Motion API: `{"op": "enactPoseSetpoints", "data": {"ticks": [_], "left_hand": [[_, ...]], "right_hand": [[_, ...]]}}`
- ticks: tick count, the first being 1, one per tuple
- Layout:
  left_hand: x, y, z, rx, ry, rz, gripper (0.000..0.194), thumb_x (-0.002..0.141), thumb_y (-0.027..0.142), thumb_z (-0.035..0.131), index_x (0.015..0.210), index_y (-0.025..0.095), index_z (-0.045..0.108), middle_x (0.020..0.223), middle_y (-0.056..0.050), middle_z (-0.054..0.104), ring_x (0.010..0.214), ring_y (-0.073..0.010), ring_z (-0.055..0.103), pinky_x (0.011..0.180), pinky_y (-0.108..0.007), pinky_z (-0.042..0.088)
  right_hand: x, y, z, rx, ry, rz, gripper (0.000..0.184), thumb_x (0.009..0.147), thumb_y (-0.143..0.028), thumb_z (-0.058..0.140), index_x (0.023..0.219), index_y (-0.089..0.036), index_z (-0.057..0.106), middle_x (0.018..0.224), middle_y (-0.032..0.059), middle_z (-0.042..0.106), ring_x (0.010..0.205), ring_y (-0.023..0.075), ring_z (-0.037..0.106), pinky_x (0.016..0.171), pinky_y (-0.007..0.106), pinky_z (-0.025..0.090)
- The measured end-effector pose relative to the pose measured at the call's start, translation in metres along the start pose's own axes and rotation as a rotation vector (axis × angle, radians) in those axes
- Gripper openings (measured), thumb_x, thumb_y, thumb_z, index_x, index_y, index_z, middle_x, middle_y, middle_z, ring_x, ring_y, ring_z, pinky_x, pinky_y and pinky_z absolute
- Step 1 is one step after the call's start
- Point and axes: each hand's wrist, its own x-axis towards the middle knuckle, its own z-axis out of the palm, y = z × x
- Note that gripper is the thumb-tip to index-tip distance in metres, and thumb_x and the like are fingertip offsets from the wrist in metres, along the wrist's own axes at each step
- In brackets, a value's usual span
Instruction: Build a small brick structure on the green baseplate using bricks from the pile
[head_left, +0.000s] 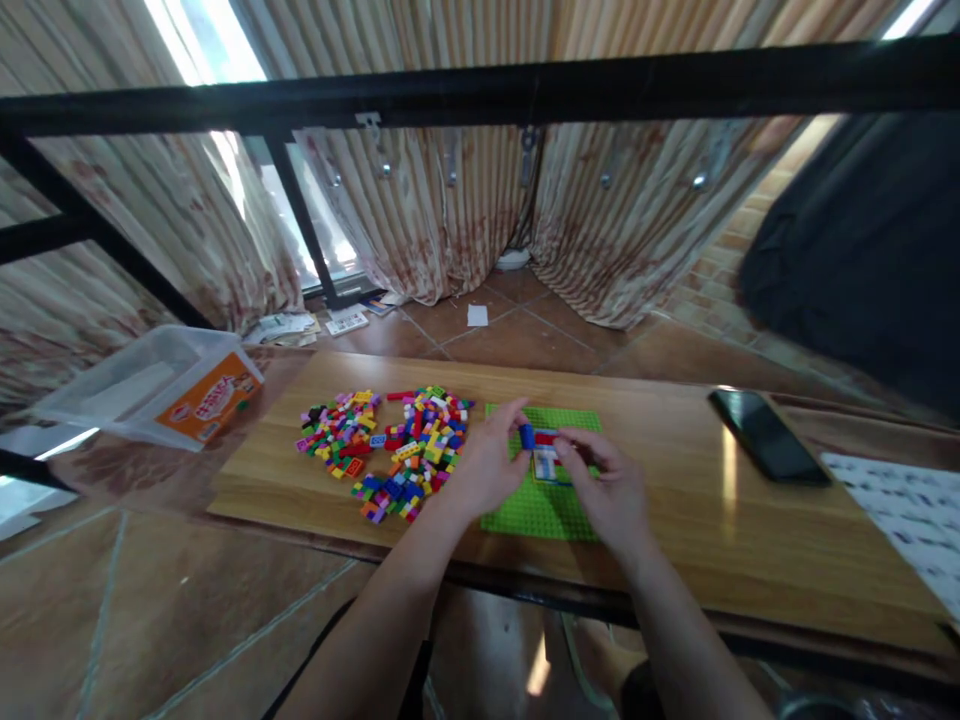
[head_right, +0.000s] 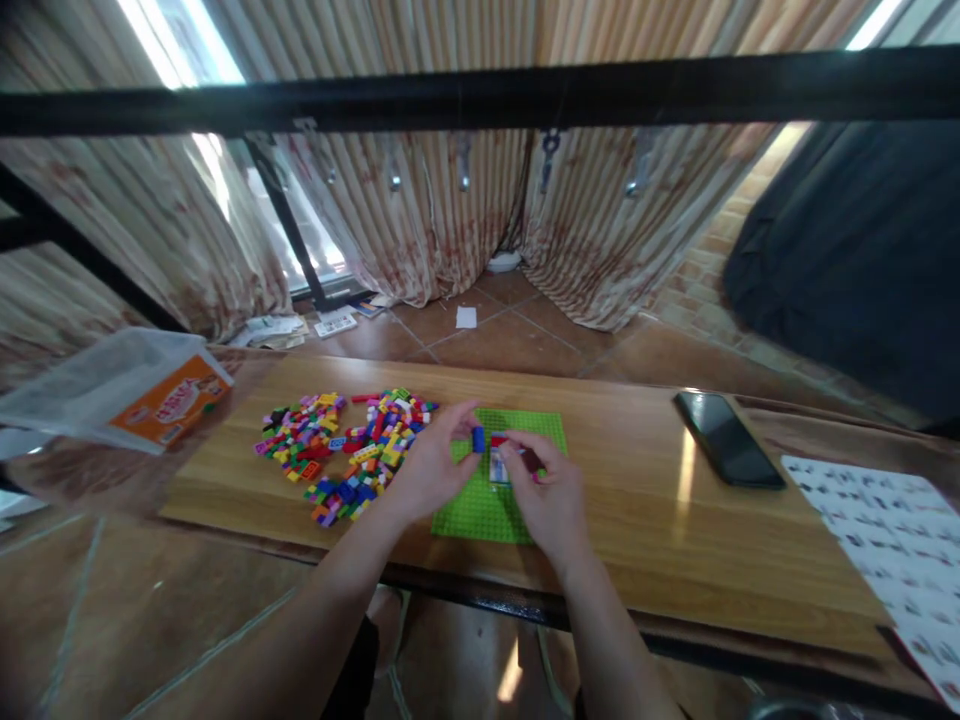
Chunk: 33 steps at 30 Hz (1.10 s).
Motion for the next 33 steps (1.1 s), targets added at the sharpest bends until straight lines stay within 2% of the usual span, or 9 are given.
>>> {"op": "enactPoseSetpoints", "data": {"ticks": [7, 12, 16, 20, 26, 33], "left_hand": [[0.005, 0.023, 0.020, 0.012, -0.071, 0.070, 0.053, 0.084, 0.009, 0.056, 0.136, 0.020, 0.048, 0.128, -0.009, 0.063, 0.119, -0.0203, 0.059, 0.106, -0.040, 0.048], [0.011, 0.024, 0.027, 0.030, -0.083, 0.068, 0.053, 0.083, 0.010, 0.058, 0.134, 0.019, 0.050, 0.126, -0.009, 0.065, 0.120, -0.0207, 0.059, 0.107, -0.040, 0.048], [0.015, 0.017, 0.024, 0.115, -0.047, -0.042, 0.050, 0.082, 0.005, 0.054, 0.131, 0.015, 0.053, 0.122, -0.011, 0.067, 0.118, -0.0227, 0.060, 0.106, -0.042, 0.048], [0.017, 0.010, 0.018, 0.162, -0.073, -0.174, 0.047, 0.080, 0.004, 0.052, 0.126, 0.010, 0.056, 0.120, -0.014, 0.067, 0.110, -0.0243, 0.064, 0.100, -0.043, 0.052], [0.015, 0.009, 0.019, 0.117, -0.132, -0.207, 0.045, 0.082, 0.006, 0.052, 0.126, 0.010, 0.057, 0.125, -0.015, 0.066, 0.105, -0.0223, 0.067, 0.097, -0.040, 0.054], [0.015, 0.007, 0.020, 0.100, -0.157, -0.214, 0.042, 0.083, 0.008, 0.052, 0.124, 0.012, 0.058, 0.125, -0.013, 0.066, 0.105, -0.0215, 0.067, 0.098, -0.039, 0.054]], "right_hand": [[0.004, 0.001, -0.002, 0.185, -0.020, 0.100, 0.027, 0.079, -0.036, 0.070, 0.100, -0.020, 0.073, 0.081, 0.0019, 0.070, 0.067, 0.0146, 0.060, 0.063, 0.028, 0.049], [0.011, 0.013, -0.011, 0.250, 0.079, 0.215, 0.029, 0.072, -0.035, 0.072, 0.096, -0.019, 0.072, 0.078, 0.0019, 0.071, 0.067, 0.0153, 0.062, 0.065, 0.029, 0.050], [0.017, 0.025, -0.022, 0.264, 0.168, 0.328, 0.033, 0.065, -0.036, 0.073, 0.092, -0.017, 0.072, 0.077, 0.0035, 0.072, 0.070, 0.0171, 0.064, 0.069, 0.031, 0.051], [0.019, 0.030, -0.029, 0.266, 0.175, 0.407, 0.038, 0.063, -0.038, 0.072, 0.094, -0.017, 0.071, 0.079, 0.0048, 0.073, 0.071, 0.0180, 0.064, 0.069, 0.032, 0.051], [0.017, 0.029, -0.026, 0.247, 0.138, 0.392, 0.038, 0.061, -0.037, 0.072, 0.092, -0.017, 0.072, 0.076, 0.0035, 0.072, 0.068, 0.0170, 0.064, 0.069, 0.032, 0.051], [0.017, 0.037, -0.024, 0.210, 0.104, 0.370, 0.038, 0.064, -0.039, 0.071, 0.095, -0.017, 0.072, 0.083, 0.0057, 0.074, 0.074, 0.0186, 0.067, 0.073, 0.034, 0.054]]}}
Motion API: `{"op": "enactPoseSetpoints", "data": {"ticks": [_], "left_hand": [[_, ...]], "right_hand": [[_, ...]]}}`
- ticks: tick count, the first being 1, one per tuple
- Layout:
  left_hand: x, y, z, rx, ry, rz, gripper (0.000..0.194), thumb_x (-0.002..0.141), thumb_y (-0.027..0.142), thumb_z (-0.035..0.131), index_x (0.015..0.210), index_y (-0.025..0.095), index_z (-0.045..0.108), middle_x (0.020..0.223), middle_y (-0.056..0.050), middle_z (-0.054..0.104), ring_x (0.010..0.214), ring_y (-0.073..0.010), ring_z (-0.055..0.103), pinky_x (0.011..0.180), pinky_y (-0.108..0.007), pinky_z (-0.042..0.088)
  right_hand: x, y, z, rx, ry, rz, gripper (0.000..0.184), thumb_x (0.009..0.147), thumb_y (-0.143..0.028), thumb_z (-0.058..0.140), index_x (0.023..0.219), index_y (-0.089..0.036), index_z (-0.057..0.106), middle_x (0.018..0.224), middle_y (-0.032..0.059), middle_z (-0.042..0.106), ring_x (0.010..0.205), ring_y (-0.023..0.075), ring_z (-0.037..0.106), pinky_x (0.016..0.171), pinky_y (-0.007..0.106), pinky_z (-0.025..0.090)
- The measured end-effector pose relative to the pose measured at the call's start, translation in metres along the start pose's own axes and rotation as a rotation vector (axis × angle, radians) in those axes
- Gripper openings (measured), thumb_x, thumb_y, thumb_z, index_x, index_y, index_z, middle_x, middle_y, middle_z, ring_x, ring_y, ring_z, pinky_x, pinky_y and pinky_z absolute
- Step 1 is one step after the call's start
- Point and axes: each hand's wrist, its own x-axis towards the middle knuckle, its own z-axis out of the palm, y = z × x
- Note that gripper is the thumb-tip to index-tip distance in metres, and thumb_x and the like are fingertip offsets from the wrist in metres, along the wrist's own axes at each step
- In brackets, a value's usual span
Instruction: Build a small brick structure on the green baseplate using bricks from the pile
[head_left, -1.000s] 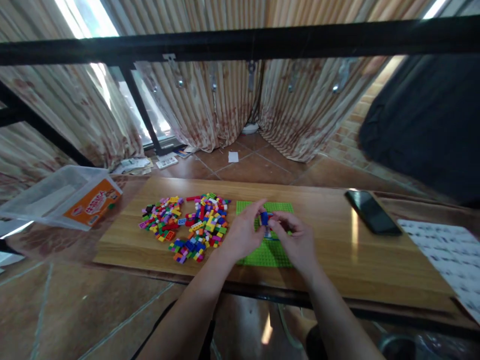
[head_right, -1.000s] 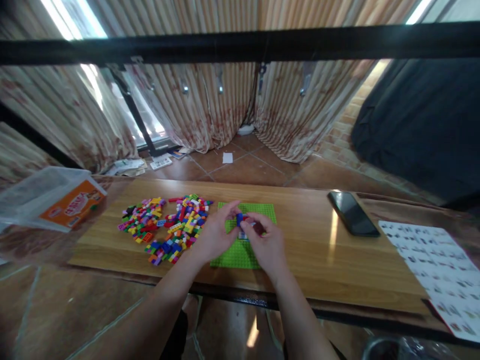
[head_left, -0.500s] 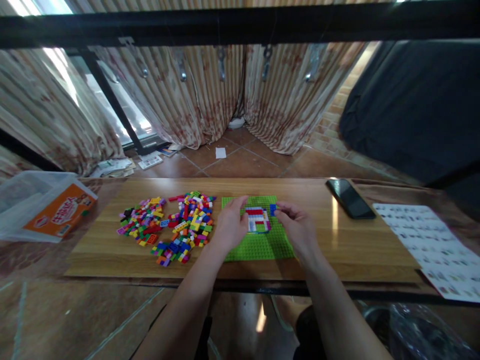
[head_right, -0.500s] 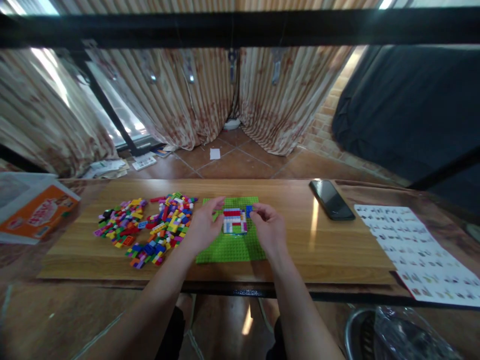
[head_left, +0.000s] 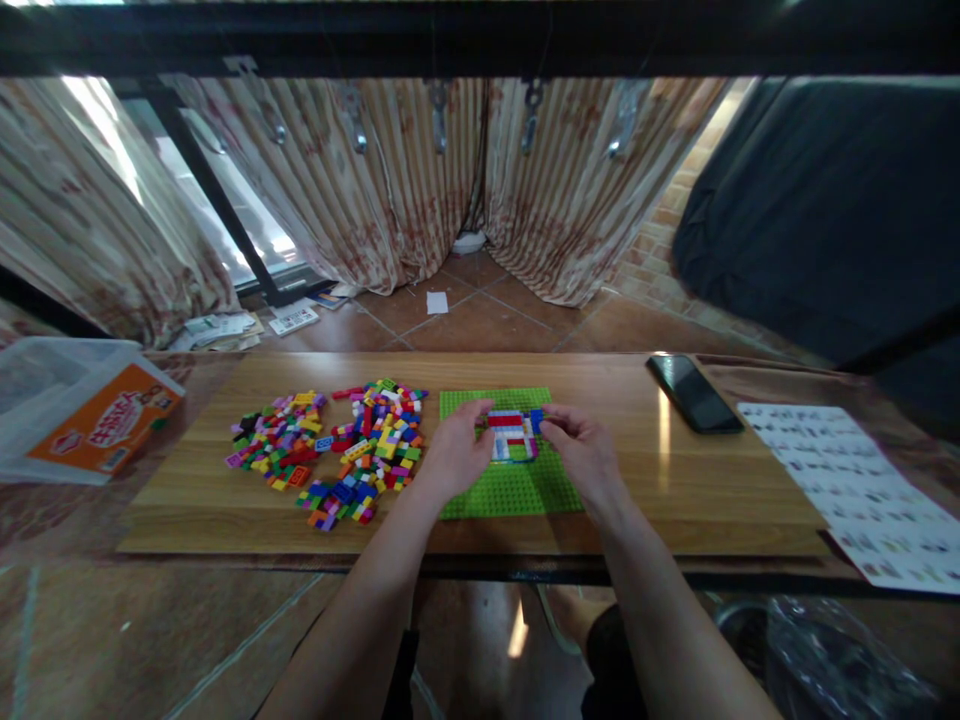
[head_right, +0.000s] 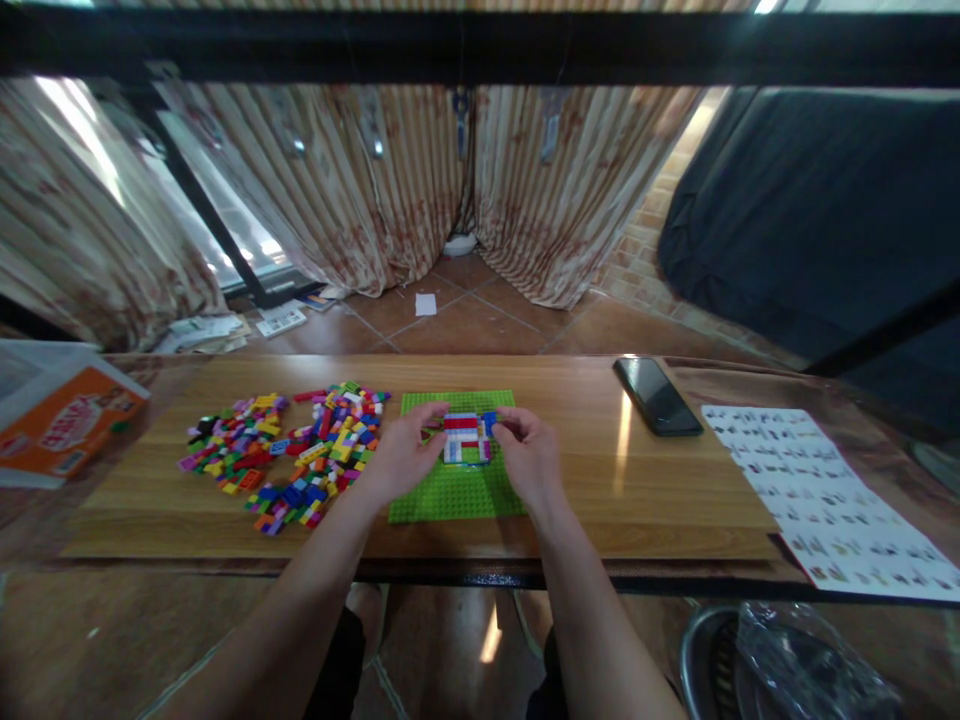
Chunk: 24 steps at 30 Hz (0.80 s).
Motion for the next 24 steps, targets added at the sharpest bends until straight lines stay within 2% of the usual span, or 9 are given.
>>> {"op": "enactPoseSetpoints", "data": {"ticks": [7, 13, 20, 24], "left_hand": [[-0.002, -0.001, 0.000, 0.011, 0.003, 0.045, 0.038, 0.084, 0.009, 0.051, 0.121, 0.013, 0.059, 0.122, -0.013, 0.067, 0.108, -0.0216, 0.065, 0.099, -0.040, 0.053], [-0.001, -0.001, 0.000, 0.046, 0.010, 0.048, 0.036, 0.084, 0.010, 0.052, 0.120, 0.013, 0.060, 0.119, -0.013, 0.067, 0.105, -0.0216, 0.066, 0.099, -0.040, 0.053], [-0.001, 0.001, 0.000, 0.051, -0.010, 0.034, 0.037, 0.085, 0.009, 0.052, 0.120, 0.011, 0.061, 0.120, -0.015, 0.067, 0.107, -0.0228, 0.065, 0.099, -0.041, 0.053], [-0.001, 0.001, -0.001, 0.062, -0.003, 0.048, 0.036, 0.085, 0.009, 0.052, 0.120, 0.011, 0.061, 0.120, -0.014, 0.067, 0.109, -0.0229, 0.065, 0.100, -0.041, 0.052]], "right_hand": [[-0.001, 0.000, 0.010, -0.118, 0.012, -0.074, 0.033, 0.072, -0.042, 0.064, 0.091, -0.017, 0.074, 0.088, 0.0078, 0.076, 0.078, 0.0214, 0.068, 0.074, 0.035, 0.055], [-0.001, 0.003, 0.009, -0.230, 0.027, -0.104, 0.035, 0.078, -0.045, 0.060, 0.093, -0.017, 0.076, 0.087, 0.0080, 0.077, 0.080, 0.0227, 0.069, 0.075, 0.035, 0.054], [0.000, 0.005, 0.011, -0.291, 0.042, -0.079, 0.036, 0.078, -0.045, 0.057, 0.086, -0.017, 0.078, 0.081, 0.0076, 0.077, 0.075, 0.0236, 0.068, 0.072, 0.035, 0.052], [-0.001, 0.004, 0.013, -0.259, 0.051, -0.070, 0.038, 0.076, -0.045, 0.058, 0.092, -0.016, 0.077, 0.082, 0.0079, 0.076, 0.071, 0.0219, 0.067, 0.068, 0.033, 0.052]]}}
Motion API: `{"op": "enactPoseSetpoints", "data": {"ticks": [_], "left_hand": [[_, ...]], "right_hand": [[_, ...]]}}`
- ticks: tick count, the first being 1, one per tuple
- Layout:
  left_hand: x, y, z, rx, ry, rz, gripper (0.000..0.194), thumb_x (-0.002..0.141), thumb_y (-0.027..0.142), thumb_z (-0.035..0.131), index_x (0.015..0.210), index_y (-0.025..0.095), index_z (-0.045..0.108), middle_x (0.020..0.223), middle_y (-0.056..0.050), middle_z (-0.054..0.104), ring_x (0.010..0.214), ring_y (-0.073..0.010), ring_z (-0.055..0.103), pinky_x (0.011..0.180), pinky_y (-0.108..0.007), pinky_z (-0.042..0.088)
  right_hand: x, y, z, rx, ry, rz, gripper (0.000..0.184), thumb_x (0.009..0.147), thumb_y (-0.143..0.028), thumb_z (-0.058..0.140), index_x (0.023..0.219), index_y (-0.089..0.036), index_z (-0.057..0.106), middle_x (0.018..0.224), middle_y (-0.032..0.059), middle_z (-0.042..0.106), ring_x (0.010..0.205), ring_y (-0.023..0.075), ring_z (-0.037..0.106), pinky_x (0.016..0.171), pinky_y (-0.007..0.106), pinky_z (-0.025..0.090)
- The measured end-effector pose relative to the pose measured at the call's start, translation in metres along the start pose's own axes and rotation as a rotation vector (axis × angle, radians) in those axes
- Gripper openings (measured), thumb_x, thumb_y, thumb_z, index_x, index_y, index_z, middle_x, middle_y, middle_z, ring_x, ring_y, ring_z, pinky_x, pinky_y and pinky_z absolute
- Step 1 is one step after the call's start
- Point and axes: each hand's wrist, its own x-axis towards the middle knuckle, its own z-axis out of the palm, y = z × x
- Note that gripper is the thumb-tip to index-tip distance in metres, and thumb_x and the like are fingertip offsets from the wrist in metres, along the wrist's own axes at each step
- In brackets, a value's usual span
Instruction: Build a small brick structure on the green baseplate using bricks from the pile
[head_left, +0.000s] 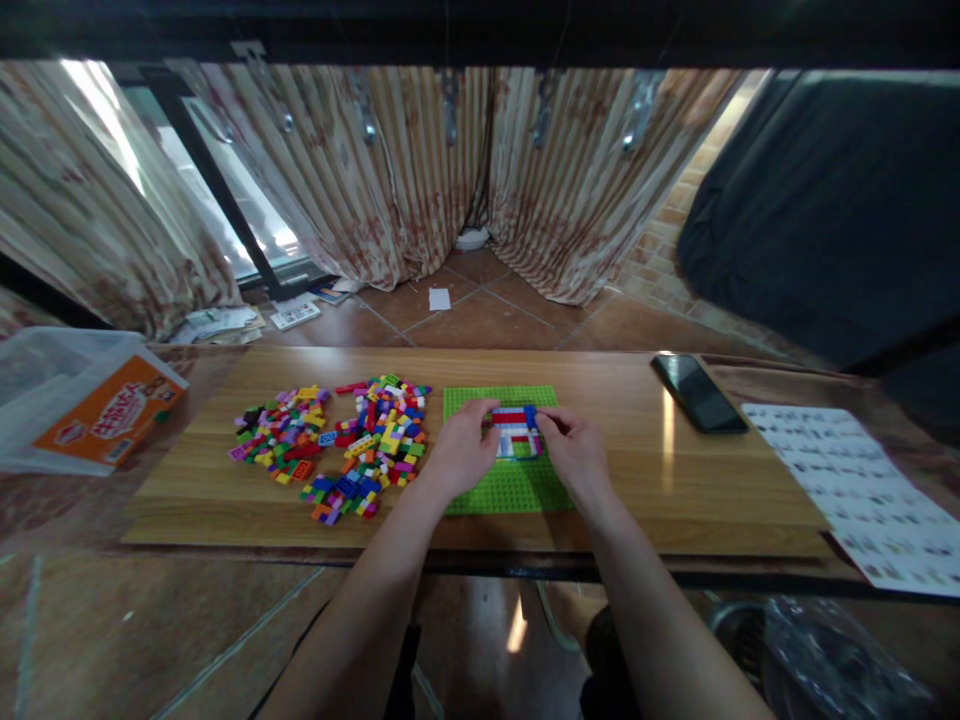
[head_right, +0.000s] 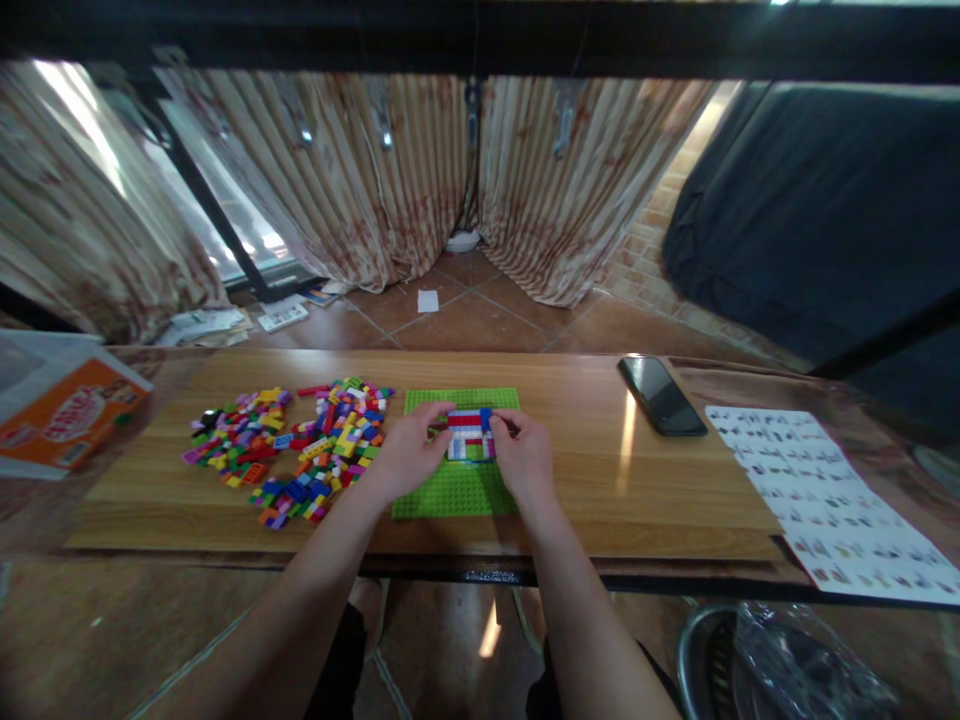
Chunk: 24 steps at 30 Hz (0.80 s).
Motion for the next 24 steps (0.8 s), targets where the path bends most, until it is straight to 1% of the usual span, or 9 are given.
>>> {"op": "enactPoseSetpoints", "data": {"ticks": [2, 4, 8, 11, 14, 18, 24], "left_hand": [[-0.0003, -0.0002, 0.0000, -0.001, 0.003, 0.006, 0.036, 0.085, 0.009, 0.052, 0.119, 0.012, 0.061, 0.120, -0.013, 0.067, 0.109, -0.0224, 0.065, 0.100, -0.041, 0.052], [-0.0005, -0.0004, 0.0002, -0.011, -0.002, 0.006, 0.036, 0.085, 0.009, 0.052, 0.119, 0.012, 0.060, 0.120, -0.014, 0.066, 0.108, -0.0222, 0.065, 0.099, -0.040, 0.053], [-0.0005, -0.0009, 0.0011, -0.023, -0.006, -0.004, 0.036, 0.085, 0.010, 0.052, 0.120, 0.011, 0.060, 0.119, -0.014, 0.066, 0.107, -0.0225, 0.065, 0.098, -0.041, 0.053], [-0.0006, 0.0001, 0.0014, -0.019, 0.005, -0.004, 0.035, 0.085, 0.010, 0.052, 0.118, 0.013, 0.061, 0.118, -0.013, 0.066, 0.108, -0.0227, 0.065, 0.098, -0.041, 0.053], [-0.0010, 0.0030, 0.0005, -0.010, 0.004, -0.015, 0.035, 0.084, 0.009, 0.052, 0.118, 0.011, 0.062, 0.118, -0.014, 0.067, 0.108, -0.0235, 0.065, 0.098, -0.041, 0.053], [-0.0013, 0.0065, -0.0006, -0.006, -0.001, -0.025, 0.035, 0.084, 0.008, 0.051, 0.117, 0.009, 0.062, 0.117, -0.015, 0.067, 0.107, -0.0240, 0.065, 0.097, -0.042, 0.054], [-0.0018, 0.0067, 0.0019, 0.005, 0.027, -0.020, 0.035, 0.082, 0.007, 0.052, 0.115, 0.010, 0.063, 0.116, -0.015, 0.067, 0.107, -0.0235, 0.065, 0.100, -0.040, 0.052]], "right_hand": [[0.0004, -0.0005, 0.0000, 0.026, -0.013, 0.002, 0.040, 0.075, -0.044, 0.058, 0.099, -0.016, 0.076, 0.083, 0.0074, 0.076, 0.070, 0.0210, 0.066, 0.066, 0.032, 0.052], [0.0012, -0.0007, -0.0006, 0.039, -0.041, -0.011, 0.041, 0.075, -0.042, 0.058, 0.102, -0.017, 0.076, 0.089, 0.0071, 0.076, 0.072, 0.0208, 0.066, 0.067, 0.032, 0.052], [0.0031, -0.0003, -0.0023, 0.035, -0.068, -0.037, 0.036, 0.075, -0.040, 0.058, 0.098, -0.020, 0.077, 0.097, 0.0060, 0.077, 0.079, 0.0219, 0.068, 0.072, 0.034, 0.053], [0.0040, 0.0002, -0.0032, 0.042, -0.072, -0.035, 0.034, 0.075, -0.040, 0.059, 0.097, -0.021, 0.078, 0.094, 0.0049, 0.077, 0.078, 0.0219, 0.068, 0.071, 0.034, 0.053], [0.0045, -0.0004, -0.0035, 0.058, -0.089, -0.007, 0.036, 0.074, -0.041, 0.060, 0.097, -0.020, 0.078, 0.090, 0.0053, 0.077, 0.077, 0.0221, 0.067, 0.068, 0.033, 0.053], [0.0050, -0.0034, -0.0031, 0.015, -0.083, 0.017, 0.037, 0.074, -0.041, 0.059, 0.097, -0.018, 0.078, 0.086, 0.0058, 0.077, 0.073, 0.0213, 0.067, 0.065, 0.031, 0.052], [0.0065, -0.0068, -0.0006, -0.083, -0.057, -0.025, 0.035, 0.075, -0.039, 0.057, 0.094, -0.018, 0.078, 0.078, 0.0049, 0.075, 0.066, 0.0191, 0.065, 0.062, 0.029, 0.049]]}}
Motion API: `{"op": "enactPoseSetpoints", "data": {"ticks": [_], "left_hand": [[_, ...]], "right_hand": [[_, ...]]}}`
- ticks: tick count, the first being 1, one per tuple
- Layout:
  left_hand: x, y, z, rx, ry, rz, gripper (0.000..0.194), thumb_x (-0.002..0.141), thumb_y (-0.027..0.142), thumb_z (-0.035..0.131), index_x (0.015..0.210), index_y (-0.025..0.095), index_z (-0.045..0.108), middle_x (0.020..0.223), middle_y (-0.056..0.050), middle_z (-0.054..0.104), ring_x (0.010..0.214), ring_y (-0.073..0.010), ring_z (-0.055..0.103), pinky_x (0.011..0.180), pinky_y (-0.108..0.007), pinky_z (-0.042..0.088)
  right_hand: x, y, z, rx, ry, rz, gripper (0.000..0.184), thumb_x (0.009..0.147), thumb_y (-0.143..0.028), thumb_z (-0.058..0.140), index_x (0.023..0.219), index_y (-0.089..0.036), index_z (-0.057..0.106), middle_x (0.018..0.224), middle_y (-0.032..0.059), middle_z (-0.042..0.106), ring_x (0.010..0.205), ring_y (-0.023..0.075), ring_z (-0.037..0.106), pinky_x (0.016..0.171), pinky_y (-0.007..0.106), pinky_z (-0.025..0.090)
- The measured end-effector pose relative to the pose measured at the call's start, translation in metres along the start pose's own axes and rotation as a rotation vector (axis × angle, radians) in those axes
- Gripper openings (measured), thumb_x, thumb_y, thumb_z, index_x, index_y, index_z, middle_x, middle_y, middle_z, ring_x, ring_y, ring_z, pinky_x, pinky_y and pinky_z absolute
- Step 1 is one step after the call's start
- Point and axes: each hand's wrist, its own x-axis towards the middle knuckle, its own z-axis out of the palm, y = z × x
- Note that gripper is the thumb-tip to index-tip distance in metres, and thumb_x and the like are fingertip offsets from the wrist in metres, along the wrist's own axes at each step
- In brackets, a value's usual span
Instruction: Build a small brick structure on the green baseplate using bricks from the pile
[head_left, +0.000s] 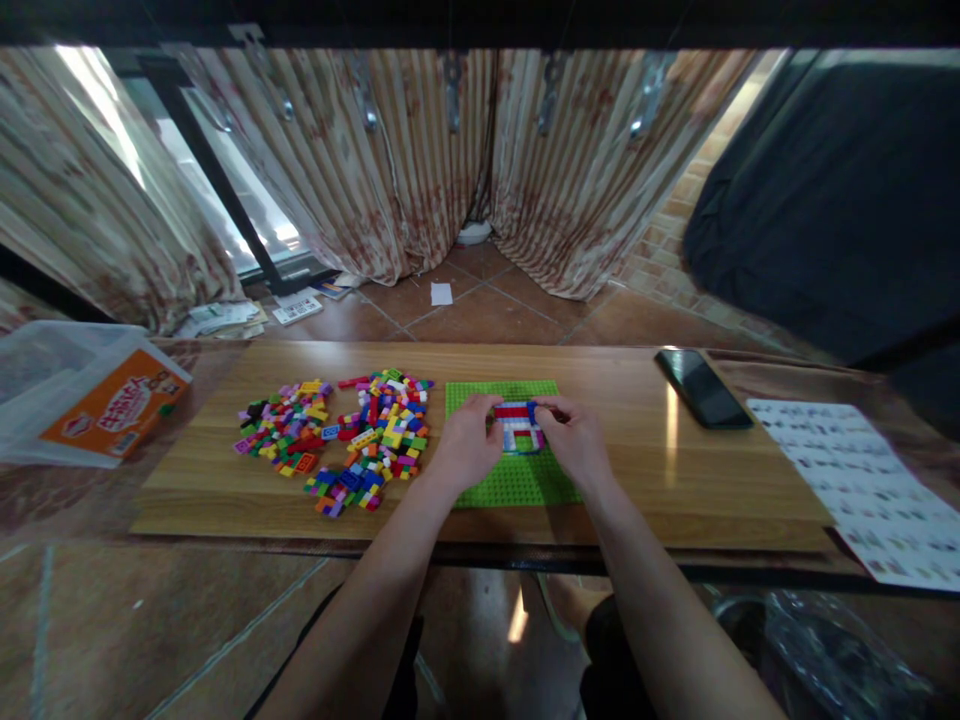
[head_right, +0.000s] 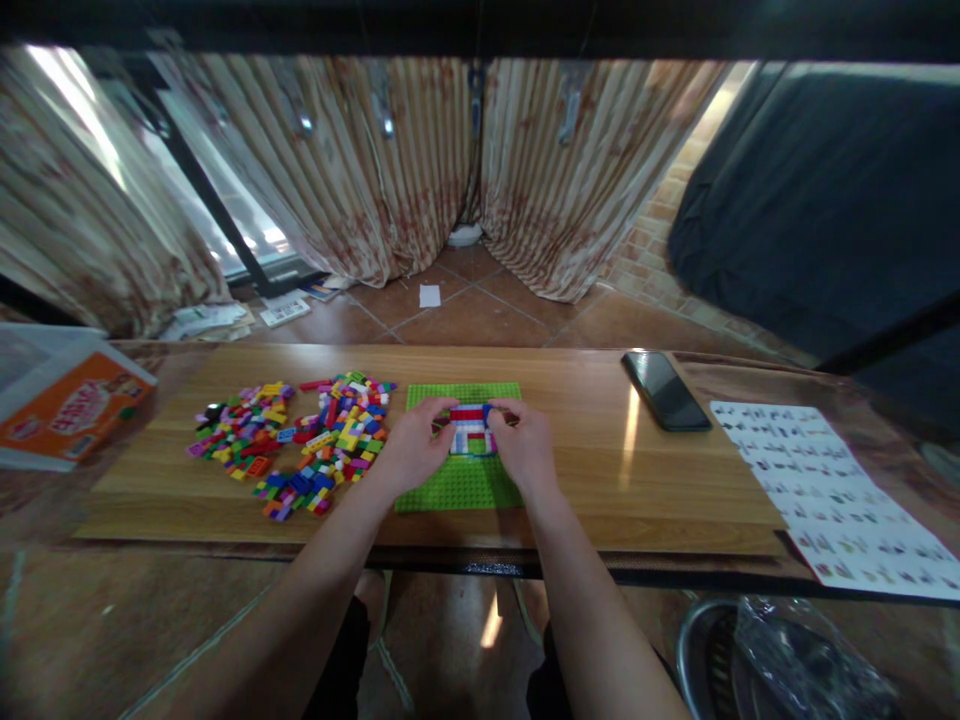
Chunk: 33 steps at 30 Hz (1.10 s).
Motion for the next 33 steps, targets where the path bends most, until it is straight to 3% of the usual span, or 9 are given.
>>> {"op": "enactPoseSetpoints", "data": {"ticks": [11, 21, 33], "left_hand": [[-0.001, -0.003, 0.002, -0.007, 0.007, 0.013, 0.033, 0.082, 0.007, 0.051, 0.113, 0.011, 0.063, 0.113, -0.013, 0.067, 0.103, -0.0219, 0.065, 0.098, -0.039, 0.052], [-0.002, -0.003, 0.002, -0.010, 0.010, 0.003, 0.034, 0.082, 0.007, 0.051, 0.113, 0.010, 0.063, 0.113, -0.014, 0.067, 0.100, -0.0206, 0.065, 0.096, -0.038, 0.053], [-0.001, -0.010, -0.011, -0.055, 0.003, -0.036, 0.034, 0.089, 0.014, 0.050, 0.121, 0.008, 0.060, 0.119, -0.015, 0.068, 0.099, -0.0213, 0.067, 0.097, -0.039, 0.053]], "right_hand": [[-0.003, 0.002, 0.001, 0.024, -0.003, -0.049, 0.034, 0.079, -0.044, 0.059, 0.093, -0.018, 0.077, 0.085, 0.0074, 0.076, 0.071, 0.0210, 0.066, 0.066, 0.032, 0.050], [-0.015, 0.001, 0.005, -0.232, 0.051, -0.177, 0.038, 0.091, -0.045, 0.047, 0.103, -0.021, 0.074, 0.099, 0.0105, 0.075, 0.081, 0.0228, 0.066, 0.077, 0.036, 0.049], [-0.014, 0.001, 0.000, -0.131, 0.135, -0.088, 0.056, 0.094, -0.048, 0.033, 0.119, -0.011, 0.068, 0.110, 0.0161, 0.073, 0.094, 0.0258, 0.067, 0.086, 0.039, 0.050]]}}
